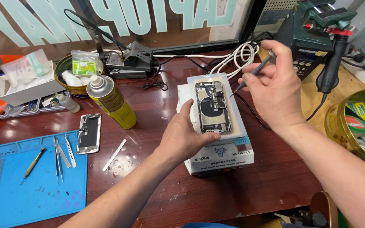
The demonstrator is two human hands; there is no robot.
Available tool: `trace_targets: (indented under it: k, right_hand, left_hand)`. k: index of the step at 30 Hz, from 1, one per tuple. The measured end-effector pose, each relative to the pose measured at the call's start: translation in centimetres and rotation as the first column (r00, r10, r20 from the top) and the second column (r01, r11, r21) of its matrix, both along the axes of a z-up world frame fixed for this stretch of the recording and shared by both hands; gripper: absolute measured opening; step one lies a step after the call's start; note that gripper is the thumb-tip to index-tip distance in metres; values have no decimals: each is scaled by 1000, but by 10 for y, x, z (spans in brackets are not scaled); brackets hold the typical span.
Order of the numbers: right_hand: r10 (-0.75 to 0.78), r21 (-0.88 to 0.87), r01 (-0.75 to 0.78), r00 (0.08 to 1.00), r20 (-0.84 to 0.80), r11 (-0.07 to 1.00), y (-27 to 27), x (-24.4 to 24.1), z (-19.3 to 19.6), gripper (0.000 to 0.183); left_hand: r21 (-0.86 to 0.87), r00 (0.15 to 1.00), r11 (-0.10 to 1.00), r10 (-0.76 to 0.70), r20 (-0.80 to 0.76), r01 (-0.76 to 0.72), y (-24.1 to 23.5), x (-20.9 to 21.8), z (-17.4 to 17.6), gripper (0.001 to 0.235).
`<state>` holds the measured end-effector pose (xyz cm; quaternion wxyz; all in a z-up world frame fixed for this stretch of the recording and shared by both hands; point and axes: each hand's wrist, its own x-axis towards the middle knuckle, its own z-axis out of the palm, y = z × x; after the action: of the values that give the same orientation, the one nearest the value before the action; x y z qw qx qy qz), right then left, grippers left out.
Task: The person disassembles a smartphone by removing the back cover and prying open the frame. They use a metal spudger and screwdriver to disconnect internal components and remove screws. The person then applies a liquid from a small bottle to the internal parts and continues to manipulate the components with tools.
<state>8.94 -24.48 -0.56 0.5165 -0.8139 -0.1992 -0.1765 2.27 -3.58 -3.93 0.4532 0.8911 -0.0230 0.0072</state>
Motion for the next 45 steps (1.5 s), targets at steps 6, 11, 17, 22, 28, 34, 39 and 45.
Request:
trace_targets:
  k: [6, 11, 17, 22, 28, 34, 39, 45]
  right_hand:
    - [-23, -19, 24, 999, 29, 1000, 9, 1, -15, 52]
    - [-32, 1, 32, 999, -21, 999, 12, 2, -15, 54]
    - [-12, -8, 12, 999, -34, 1000, 15, 4, -13, 53]
    - [-35, -68, 32, 998, -47, 997, 15, 3, -9, 53]
    - [2, -144, 0, 1000, 12, 990, 16, 1, -4, 51]
    - [-34, -437, 116, 981, 190, 892, 18, 4, 20, 33]
    - [40, -669, 82, 985, 165, 738, 21, 13, 44, 22]
    - [236, -636, -123, 967, 96, 762, 30, 15, 52, 47]
  left_hand:
    - [62, 976, 997, 67, -208, -55, -7, 4, -3, 124]
    - [114, 972, 992, 71, -224, -46, -7, 6, 2, 121]
    - [108, 963, 993, 63, -264, -35, -8, 7, 6, 123]
    - [102, 940, 995, 26, -341, 9, -10, 9, 11, 124]
    - [118, 948, 993, 24, -318, 15, -9, 9, 11, 123]
    - [89, 962, 996, 24, -273, 0, -9, 8, 8, 122]
    - [70, 968, 998, 26, -248, -9, -7, 6, 8, 121]
    - [87, 958, 996, 13, -288, 13, -6, 6, 9, 122]
